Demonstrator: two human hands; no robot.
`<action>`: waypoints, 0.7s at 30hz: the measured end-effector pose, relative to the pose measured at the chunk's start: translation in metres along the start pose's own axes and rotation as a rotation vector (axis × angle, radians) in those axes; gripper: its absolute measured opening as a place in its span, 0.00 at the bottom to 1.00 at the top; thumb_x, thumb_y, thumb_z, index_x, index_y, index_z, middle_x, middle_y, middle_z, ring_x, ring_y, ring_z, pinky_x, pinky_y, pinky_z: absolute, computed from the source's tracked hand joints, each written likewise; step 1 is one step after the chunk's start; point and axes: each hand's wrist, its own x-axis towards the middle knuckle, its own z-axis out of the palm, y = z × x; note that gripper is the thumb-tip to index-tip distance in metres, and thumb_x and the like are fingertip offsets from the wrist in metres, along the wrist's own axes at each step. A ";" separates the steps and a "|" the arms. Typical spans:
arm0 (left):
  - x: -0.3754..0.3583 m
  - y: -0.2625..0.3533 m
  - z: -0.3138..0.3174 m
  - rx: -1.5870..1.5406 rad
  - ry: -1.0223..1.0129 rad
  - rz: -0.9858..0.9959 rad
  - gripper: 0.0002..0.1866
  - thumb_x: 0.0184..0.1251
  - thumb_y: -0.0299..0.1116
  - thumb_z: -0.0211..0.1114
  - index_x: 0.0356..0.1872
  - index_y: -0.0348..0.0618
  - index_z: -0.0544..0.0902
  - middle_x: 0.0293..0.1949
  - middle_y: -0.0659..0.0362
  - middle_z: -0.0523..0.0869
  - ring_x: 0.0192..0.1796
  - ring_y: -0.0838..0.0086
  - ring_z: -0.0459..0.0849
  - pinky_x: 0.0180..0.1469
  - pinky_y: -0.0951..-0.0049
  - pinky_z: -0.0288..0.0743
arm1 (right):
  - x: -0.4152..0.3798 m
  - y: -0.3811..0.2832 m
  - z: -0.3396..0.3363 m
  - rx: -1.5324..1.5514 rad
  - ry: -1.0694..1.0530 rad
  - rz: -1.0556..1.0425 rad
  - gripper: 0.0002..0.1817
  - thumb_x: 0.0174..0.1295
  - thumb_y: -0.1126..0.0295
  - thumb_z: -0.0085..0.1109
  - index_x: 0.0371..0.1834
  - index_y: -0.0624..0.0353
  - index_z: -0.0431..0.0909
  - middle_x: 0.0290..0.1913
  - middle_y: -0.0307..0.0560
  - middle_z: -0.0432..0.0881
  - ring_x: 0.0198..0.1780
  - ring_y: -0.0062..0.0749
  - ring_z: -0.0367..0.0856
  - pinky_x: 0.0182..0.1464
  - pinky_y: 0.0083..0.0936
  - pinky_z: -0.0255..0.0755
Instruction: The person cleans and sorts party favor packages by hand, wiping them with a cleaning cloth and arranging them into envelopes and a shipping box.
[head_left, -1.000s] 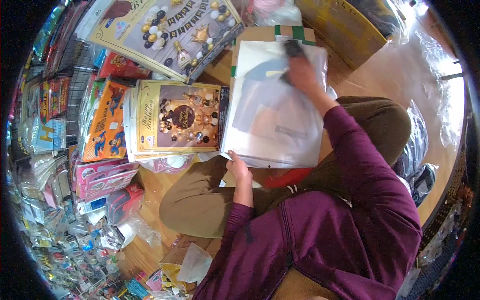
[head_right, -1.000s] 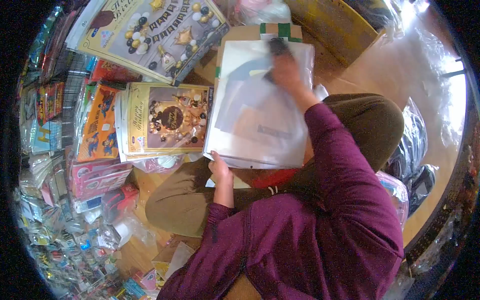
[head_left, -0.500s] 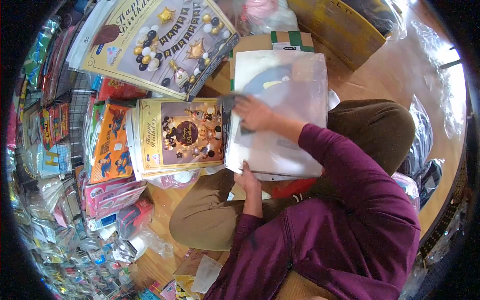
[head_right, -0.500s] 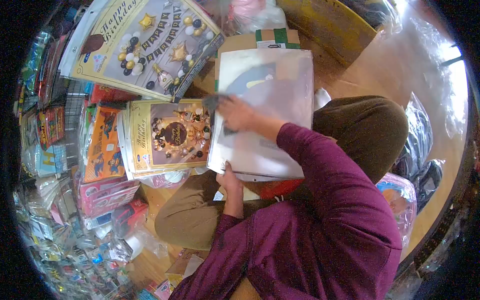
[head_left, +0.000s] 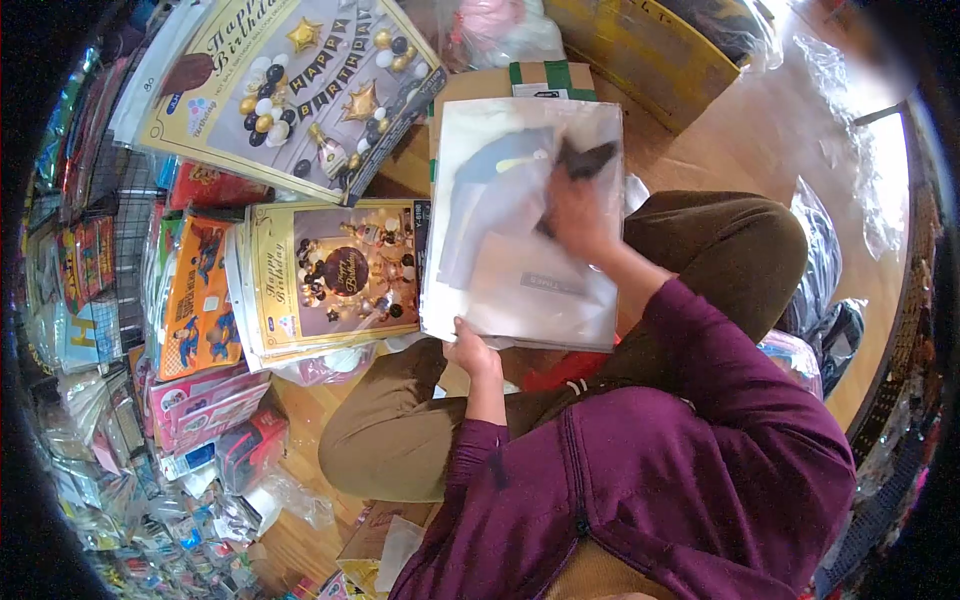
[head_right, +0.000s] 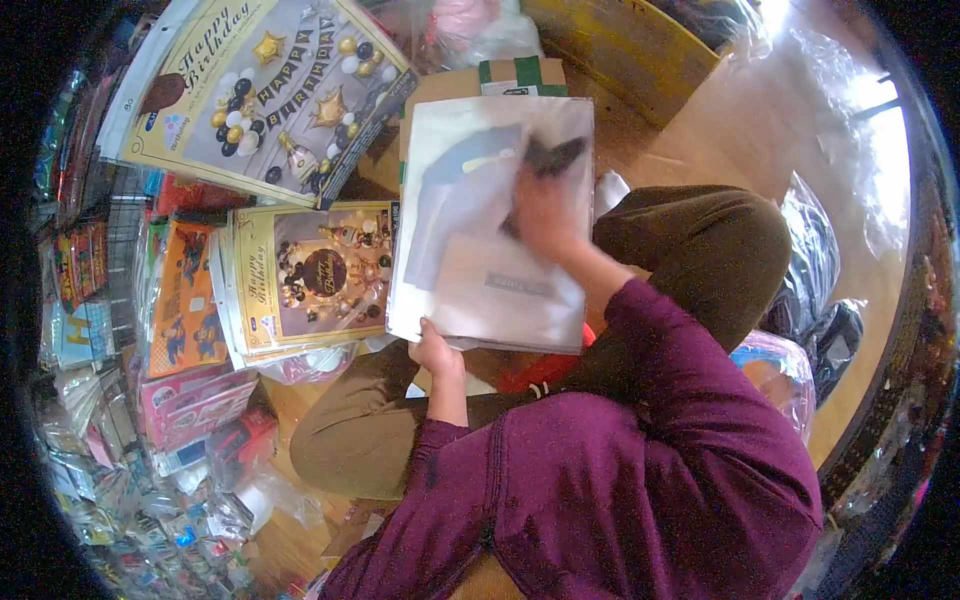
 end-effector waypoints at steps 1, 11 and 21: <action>0.001 0.002 0.002 0.005 0.002 0.013 0.11 0.63 0.23 0.53 0.46 0.29 0.72 0.43 0.53 0.78 0.43 0.70 0.77 0.46 0.69 0.72 | -0.013 -0.034 -0.035 -0.019 -0.313 -0.100 0.30 0.52 0.68 0.46 0.61 0.66 0.58 0.63 0.61 0.59 0.56 0.52 0.64 0.61 0.41 0.55; 0.015 0.021 0.012 0.068 -0.076 0.122 0.14 0.61 0.20 0.54 0.48 0.26 0.73 0.46 0.51 0.79 0.44 0.68 0.78 0.48 0.69 0.70 | 0.005 0.019 0.020 -0.020 0.082 -0.088 0.25 0.57 0.65 0.42 0.58 0.65 0.64 0.55 0.58 0.69 0.61 0.45 0.63 0.60 0.44 0.55; 0.039 0.031 0.017 -0.152 -0.260 -0.012 0.21 0.61 0.31 0.60 0.52 0.31 0.68 0.47 0.52 0.76 0.48 0.68 0.76 0.49 0.66 0.69 | 0.011 0.051 -0.006 -0.029 0.132 0.090 0.28 0.61 0.60 0.44 0.63 0.60 0.57 0.66 0.52 0.55 0.66 0.55 0.53 0.65 0.48 0.48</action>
